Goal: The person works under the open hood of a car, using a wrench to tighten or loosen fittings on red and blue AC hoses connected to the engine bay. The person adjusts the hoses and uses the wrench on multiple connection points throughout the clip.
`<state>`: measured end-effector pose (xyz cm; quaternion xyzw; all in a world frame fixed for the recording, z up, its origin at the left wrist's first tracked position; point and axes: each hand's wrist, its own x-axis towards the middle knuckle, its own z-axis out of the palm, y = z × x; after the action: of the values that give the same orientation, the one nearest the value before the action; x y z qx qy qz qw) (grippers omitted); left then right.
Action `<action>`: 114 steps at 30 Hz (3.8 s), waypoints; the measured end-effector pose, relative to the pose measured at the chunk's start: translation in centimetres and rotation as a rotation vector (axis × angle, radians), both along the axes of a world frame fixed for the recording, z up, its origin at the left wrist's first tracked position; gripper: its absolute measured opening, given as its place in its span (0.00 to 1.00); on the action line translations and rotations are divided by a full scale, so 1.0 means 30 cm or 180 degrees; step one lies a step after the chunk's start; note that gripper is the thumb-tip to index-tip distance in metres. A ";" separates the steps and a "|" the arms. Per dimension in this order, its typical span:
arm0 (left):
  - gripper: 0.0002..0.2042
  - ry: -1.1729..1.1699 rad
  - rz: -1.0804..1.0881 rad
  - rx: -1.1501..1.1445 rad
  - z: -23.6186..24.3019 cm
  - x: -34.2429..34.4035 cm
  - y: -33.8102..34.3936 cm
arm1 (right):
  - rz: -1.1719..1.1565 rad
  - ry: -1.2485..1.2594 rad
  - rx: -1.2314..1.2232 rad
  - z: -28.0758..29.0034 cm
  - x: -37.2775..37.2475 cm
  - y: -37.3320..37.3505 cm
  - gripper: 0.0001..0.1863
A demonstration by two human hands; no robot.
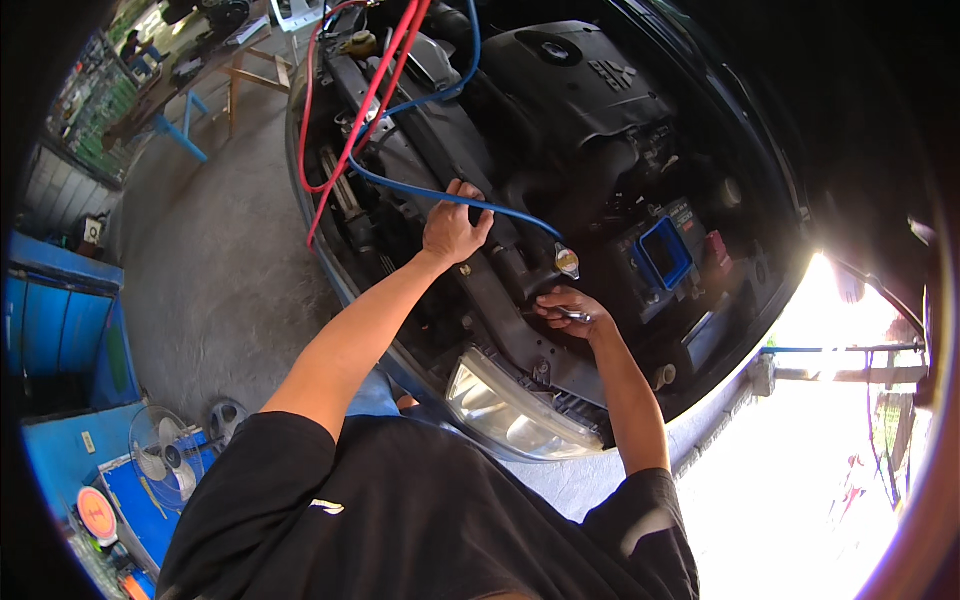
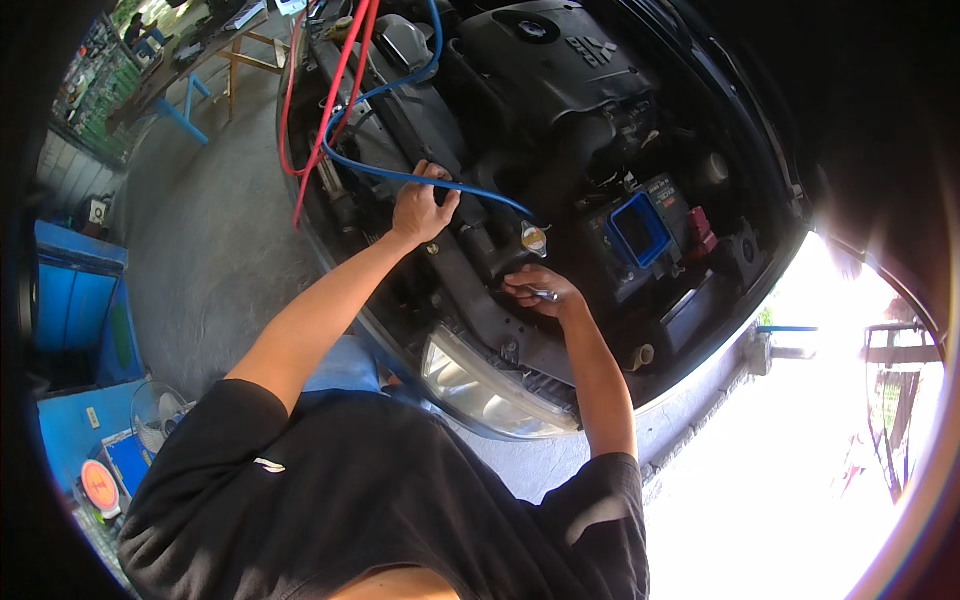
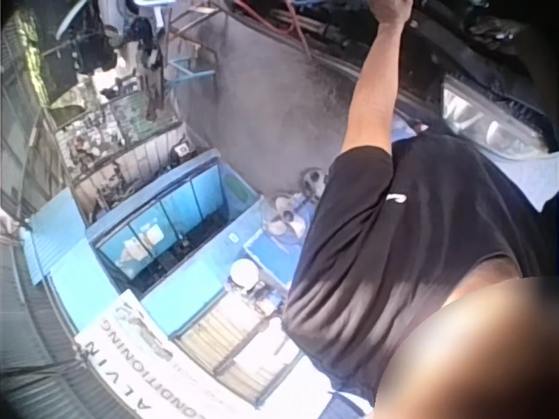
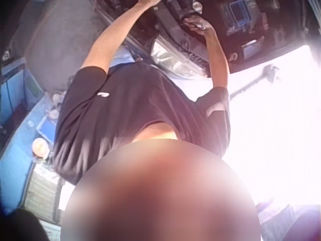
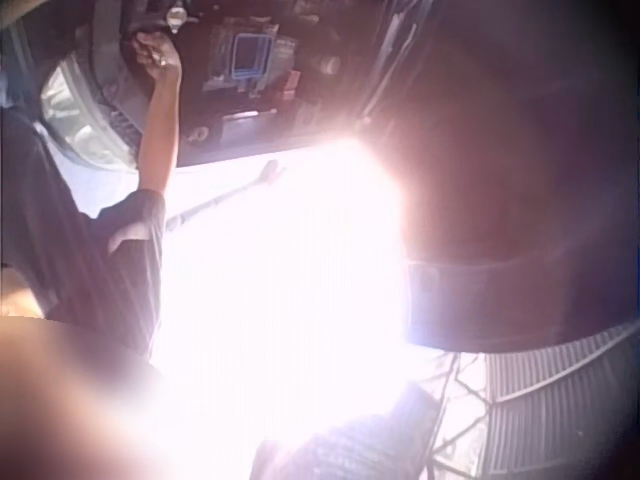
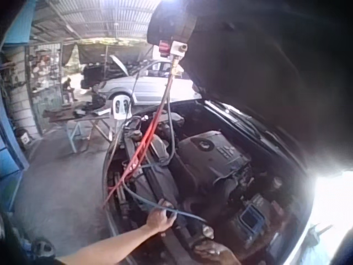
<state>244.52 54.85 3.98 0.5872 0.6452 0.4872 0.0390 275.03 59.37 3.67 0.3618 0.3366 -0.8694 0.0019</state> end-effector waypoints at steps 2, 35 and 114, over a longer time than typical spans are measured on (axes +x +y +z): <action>0.13 0.0051 0.0034 0.0032 0.002 0.000 0.001 | 0.0103 0.0003 0.0087 -0.001 0.002 0.005 0.11; 0.13 0.0116 -0.0004 0.0055 -0.012 -0.004 0.009 | 0.0412 -0.0546 0.0686 -0.020 0.004 0.002 0.05; 0.15 0.0017 0.0089 -0.0160 0.001 0.002 -0.009 | 0.0446 -0.0794 0.1578 -0.016 0.033 -0.041 0.09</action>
<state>244.57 54.60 4.02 0.5783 0.6655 0.4697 0.0452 276.03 58.13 3.19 0.4312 0.5602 -0.7071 0.0148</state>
